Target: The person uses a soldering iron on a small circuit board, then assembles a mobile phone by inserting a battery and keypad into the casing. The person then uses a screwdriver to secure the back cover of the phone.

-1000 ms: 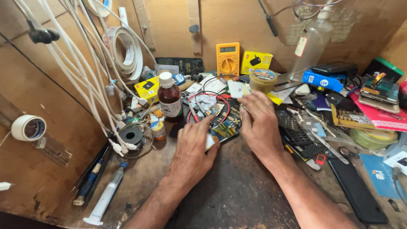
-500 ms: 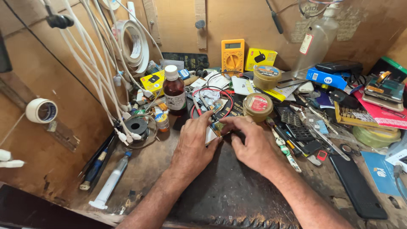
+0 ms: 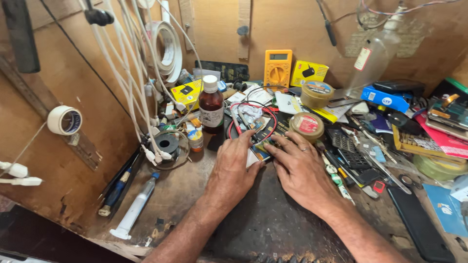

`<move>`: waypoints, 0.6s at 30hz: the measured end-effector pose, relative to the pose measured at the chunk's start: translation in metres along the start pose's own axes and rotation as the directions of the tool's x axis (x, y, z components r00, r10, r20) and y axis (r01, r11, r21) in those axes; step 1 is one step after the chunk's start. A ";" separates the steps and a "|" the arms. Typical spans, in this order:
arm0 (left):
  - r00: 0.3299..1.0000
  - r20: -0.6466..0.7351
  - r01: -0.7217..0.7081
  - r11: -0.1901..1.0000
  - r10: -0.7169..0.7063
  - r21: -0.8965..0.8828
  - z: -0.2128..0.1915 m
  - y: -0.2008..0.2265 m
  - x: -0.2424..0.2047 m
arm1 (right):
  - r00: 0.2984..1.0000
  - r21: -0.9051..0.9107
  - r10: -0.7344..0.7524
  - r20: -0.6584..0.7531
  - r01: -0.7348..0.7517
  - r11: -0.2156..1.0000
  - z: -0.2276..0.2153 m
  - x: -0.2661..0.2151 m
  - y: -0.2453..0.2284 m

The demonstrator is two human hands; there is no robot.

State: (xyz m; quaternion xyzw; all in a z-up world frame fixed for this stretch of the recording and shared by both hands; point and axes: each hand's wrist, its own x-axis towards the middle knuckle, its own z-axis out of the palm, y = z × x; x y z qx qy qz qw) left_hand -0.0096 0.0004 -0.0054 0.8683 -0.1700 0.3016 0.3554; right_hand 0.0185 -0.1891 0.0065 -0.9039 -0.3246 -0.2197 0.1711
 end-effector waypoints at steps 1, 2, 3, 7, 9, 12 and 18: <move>1.000 0.002 0.006 1.000 -0.006 -0.007 -0.001 0.000 -0.001 | 1.000 0.046 -0.001 0.000 0.001 0.999 0.000 0.000 0.001; 1.000 0.004 0.013 1.000 -0.013 -0.015 -0.001 0.000 -0.001 | 1.000 0.092 -0.001 -0.001 0.001 0.996 0.000 -0.001 0.002; 1.000 0.006 0.019 1.000 -0.019 -0.023 -0.001 0.000 -0.001 | 1.000 0.113 -0.028 -0.009 0.029 0.993 0.000 -0.001 0.004; 1.000 -0.003 0.027 0.999 -0.027 -0.037 -0.001 0.000 -0.002 | 0.997 0.188 -0.075 0.012 0.071 0.980 -0.001 -0.002 0.005; 1.000 -0.009 0.008 1.000 -0.009 -0.030 -0.001 -0.001 -0.001 | 0.997 0.189 -0.042 0.062 0.030 0.982 -0.004 -0.003 0.002; 1.000 -0.025 -0.002 1.000 0.002 -0.007 -0.001 0.000 -0.002 | 0.991 0.156 0.016 0.133 -0.037 0.987 -0.007 -0.001 -0.005; 0.998 -0.022 0.056 0.997 -0.057 -0.046 0.000 0.000 -0.001 | 0.981 0.057 0.014 0.195 -0.026 0.998 -0.014 -0.007 -0.014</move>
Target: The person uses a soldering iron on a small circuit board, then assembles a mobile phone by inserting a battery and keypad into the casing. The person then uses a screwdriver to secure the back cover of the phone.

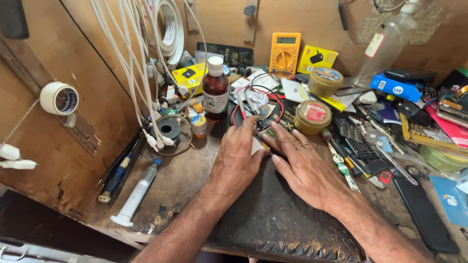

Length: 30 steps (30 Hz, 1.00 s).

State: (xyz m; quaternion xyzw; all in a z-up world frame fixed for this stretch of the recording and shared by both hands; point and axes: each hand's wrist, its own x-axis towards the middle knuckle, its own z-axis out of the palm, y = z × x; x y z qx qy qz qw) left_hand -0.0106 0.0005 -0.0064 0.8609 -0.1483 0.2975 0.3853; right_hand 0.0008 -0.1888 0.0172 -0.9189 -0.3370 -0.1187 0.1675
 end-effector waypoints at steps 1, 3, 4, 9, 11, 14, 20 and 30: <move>1.000 0.000 0.013 1.000 -0.013 -0.005 0.000 0.001 0.000 | 1.000 -0.022 -0.001 0.004 0.001 1.000 -0.001 -0.004 -0.002; 0.999 0.000 0.043 0.999 -0.043 -0.013 0.001 0.002 -0.001 | 0.999 -0.008 -0.041 -0.006 0.041 0.999 -0.003 -0.010 -0.003; 0.999 0.003 0.039 0.999 -0.039 -0.021 0.001 0.001 -0.002 | 0.997 0.027 -0.079 -0.023 0.080 0.996 -0.003 -0.012 -0.003; 0.999 0.012 0.031 0.998 -0.031 -0.054 0.000 -0.002 0.000 | 1.000 0.018 0.022 0.022 -0.022 1.000 0.001 -0.006 -0.004; 0.999 0.019 0.046 0.998 -0.045 -0.040 0.001 -0.002 0.001 | 0.998 0.033 0.022 0.052 -0.024 0.999 0.003 0.001 -0.004; 0.999 0.016 0.043 0.998 -0.042 -0.042 0.000 -0.003 0.001 | 0.997 0.004 -0.002 0.074 0.002 1.000 0.007 0.008 -0.004; 0.997 0.017 0.074 0.995 -0.073 -0.070 0.001 -0.003 0.000 | 1.000 0.023 -0.013 -0.026 0.013 1.000 0.003 -0.008 -0.009; 0.995 0.015 0.100 0.994 -0.099 -0.043 -0.001 0.003 0.002 | 0.972 0.394 0.191 -0.138 -0.123 0.911 -0.006 -0.020 -0.005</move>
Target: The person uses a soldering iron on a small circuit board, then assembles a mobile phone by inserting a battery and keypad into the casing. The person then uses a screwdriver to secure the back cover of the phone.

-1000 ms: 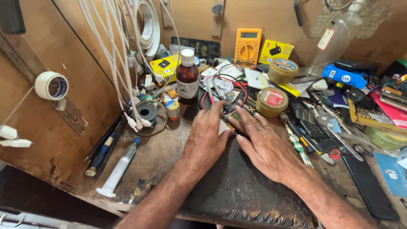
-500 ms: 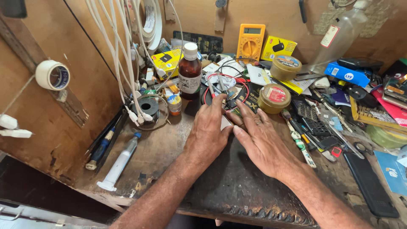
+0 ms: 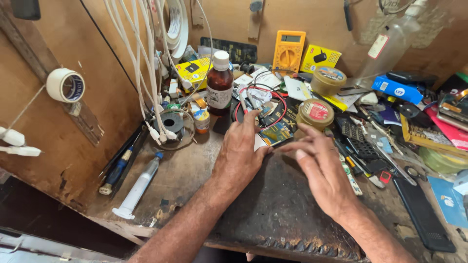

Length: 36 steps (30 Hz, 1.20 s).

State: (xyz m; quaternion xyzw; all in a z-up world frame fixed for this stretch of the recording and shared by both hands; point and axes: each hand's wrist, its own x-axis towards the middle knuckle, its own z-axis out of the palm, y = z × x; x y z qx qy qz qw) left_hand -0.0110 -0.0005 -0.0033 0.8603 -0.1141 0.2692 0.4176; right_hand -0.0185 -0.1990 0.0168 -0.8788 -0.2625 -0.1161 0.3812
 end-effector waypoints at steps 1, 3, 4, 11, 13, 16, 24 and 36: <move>1.000 0.004 0.000 1.000 0.000 -0.001 0.000 0.000 0.000 | 0.999 0.012 -0.003 -0.044 0.003 1.000 -0.001 -0.001 0.001; 1.000 0.016 -0.002 1.000 0.002 -0.005 0.000 -0.001 0.000 | 0.992 -0.062 -0.064 -0.108 0.057 0.996 0.000 0.000 0.004; 1.000 0.012 -0.002 1.000 0.002 -0.011 0.000 0.000 -0.001 | 0.985 -0.148 -0.124 -0.122 0.106 0.983 0.002 0.002 0.006; 1.000 0.002 -0.023 0.999 0.023 -0.027 -0.003 0.002 -0.001 | 0.980 -0.563 -0.199 0.010 0.170 0.809 0.008 0.024 0.018; 1.000 -0.002 -0.020 0.999 0.019 -0.029 -0.002 0.002 0.000 | 0.978 -0.551 -0.206 0.012 0.179 0.815 0.012 0.023 0.017; 1.000 -0.003 -0.005 1.000 0.005 -0.008 -0.003 0.001 -0.001 | 0.971 -0.524 -0.232 0.050 0.223 0.822 0.013 0.022 0.017; 0.999 0.000 -0.039 0.999 0.039 0.007 -0.001 -0.001 -0.001 | 0.957 -0.517 -0.258 0.133 0.289 0.805 0.013 0.018 0.015; 0.998 -0.004 -0.057 0.998 0.057 0.011 0.001 -0.003 -0.002 | 0.965 -0.501 -0.172 0.199 0.250 0.828 0.019 0.027 0.018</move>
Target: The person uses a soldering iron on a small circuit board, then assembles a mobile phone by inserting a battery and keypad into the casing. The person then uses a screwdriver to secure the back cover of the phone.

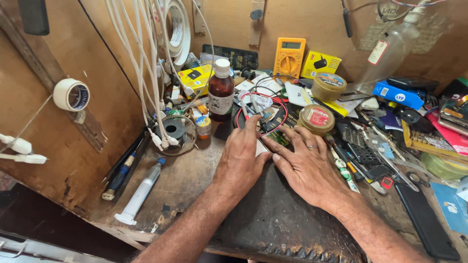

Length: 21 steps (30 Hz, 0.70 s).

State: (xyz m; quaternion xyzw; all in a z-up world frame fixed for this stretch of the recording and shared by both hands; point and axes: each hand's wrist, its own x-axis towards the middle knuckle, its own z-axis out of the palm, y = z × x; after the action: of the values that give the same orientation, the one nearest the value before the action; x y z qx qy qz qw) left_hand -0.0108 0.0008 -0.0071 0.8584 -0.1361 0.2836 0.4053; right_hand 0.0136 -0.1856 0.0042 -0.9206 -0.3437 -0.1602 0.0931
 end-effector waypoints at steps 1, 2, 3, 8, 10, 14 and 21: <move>1.000 -0.002 0.003 1.000 -0.003 -0.003 0.000 0.000 0.000 | 1.000 -0.004 0.003 0.001 -0.003 1.000 -0.001 -0.001 0.000; 1.000 -0.003 0.006 1.000 -0.006 -0.006 0.000 0.000 -0.001 | 1.000 -0.007 0.006 0.002 -0.006 1.000 -0.001 -0.002 0.000; 1.000 -0.005 0.006 1.000 -0.006 -0.009 0.000 0.001 0.000 | 1.000 0.001 0.002 -0.013 -0.002 1.000 -0.002 -0.003 0.000; 0.999 0.009 0.050 0.998 -0.050 -0.024 0.000 0.000 0.001 | 0.999 -0.019 -0.017 -0.050 0.016 1.000 -0.003 -0.016 0.000; 0.998 0.014 0.056 0.998 -0.056 -0.019 0.000 0.001 0.000 | 0.999 -0.022 -0.009 -0.040 0.008 1.000 -0.003 -0.016 0.000; 0.999 0.007 0.043 0.999 -0.043 -0.011 0.000 0.003 0.002 | 0.999 -0.003 0.000 -0.042 0.000 1.000 -0.004 -0.016 0.000; 0.999 0.007 0.037 0.999 -0.037 -0.003 0.002 0.000 0.001 | 0.998 0.000 0.016 -0.058 -0.016 1.000 0.000 -0.006 -0.001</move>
State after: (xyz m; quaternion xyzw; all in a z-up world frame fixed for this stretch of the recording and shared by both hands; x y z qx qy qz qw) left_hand -0.0093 -0.0006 -0.0081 0.8609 -0.1221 0.2731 0.4115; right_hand 0.0090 -0.1888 0.0022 -0.9183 -0.3334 -0.1863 0.1039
